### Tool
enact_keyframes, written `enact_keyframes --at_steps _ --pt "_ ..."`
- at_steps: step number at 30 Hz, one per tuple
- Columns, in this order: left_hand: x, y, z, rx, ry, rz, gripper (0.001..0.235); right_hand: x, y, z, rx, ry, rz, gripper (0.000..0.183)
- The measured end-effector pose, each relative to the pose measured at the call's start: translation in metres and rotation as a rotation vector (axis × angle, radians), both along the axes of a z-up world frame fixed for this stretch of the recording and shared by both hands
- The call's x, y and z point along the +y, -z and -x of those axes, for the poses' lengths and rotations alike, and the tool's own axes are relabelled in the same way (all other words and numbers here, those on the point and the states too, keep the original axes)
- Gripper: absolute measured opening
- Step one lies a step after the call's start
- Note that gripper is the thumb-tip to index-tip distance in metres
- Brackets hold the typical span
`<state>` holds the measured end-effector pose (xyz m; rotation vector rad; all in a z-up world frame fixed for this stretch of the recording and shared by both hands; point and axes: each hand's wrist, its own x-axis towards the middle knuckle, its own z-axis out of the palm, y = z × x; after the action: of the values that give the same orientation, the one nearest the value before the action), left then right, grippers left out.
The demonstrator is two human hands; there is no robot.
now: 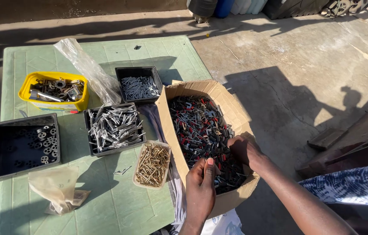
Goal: Sorting through various metal hardware components in a cardboard box on a table
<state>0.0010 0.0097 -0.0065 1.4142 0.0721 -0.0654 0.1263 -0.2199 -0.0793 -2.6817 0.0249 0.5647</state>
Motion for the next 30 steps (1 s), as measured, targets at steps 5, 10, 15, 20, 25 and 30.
enact_keyframes --at_steps 5,10,15,20,25,30 --pt "0.003 0.002 0.001 -0.010 0.023 0.031 0.045 -0.006 0.013 -0.003 0.041 -0.051 0.112 0.043" --pt "0.005 0.002 0.001 -0.041 0.025 0.031 0.045 -0.001 0.023 -0.008 0.065 -0.078 0.228 0.043" --pt "0.007 0.001 0.002 -0.068 0.018 0.029 0.045 -0.007 0.034 -0.008 0.082 -0.124 0.368 0.045" --pt "0.004 0.003 0.002 -0.074 0.026 0.025 0.044 -0.017 0.036 -0.016 0.095 -0.114 0.479 0.047" --pt "0.005 0.004 0.003 -0.089 -0.005 0.039 0.045 -0.018 0.036 -0.030 0.094 -0.138 0.584 0.050" --pt "0.006 0.008 -0.001 0.248 -0.004 0.637 0.038 -0.037 0.022 -0.021 0.056 0.161 0.253 0.029"
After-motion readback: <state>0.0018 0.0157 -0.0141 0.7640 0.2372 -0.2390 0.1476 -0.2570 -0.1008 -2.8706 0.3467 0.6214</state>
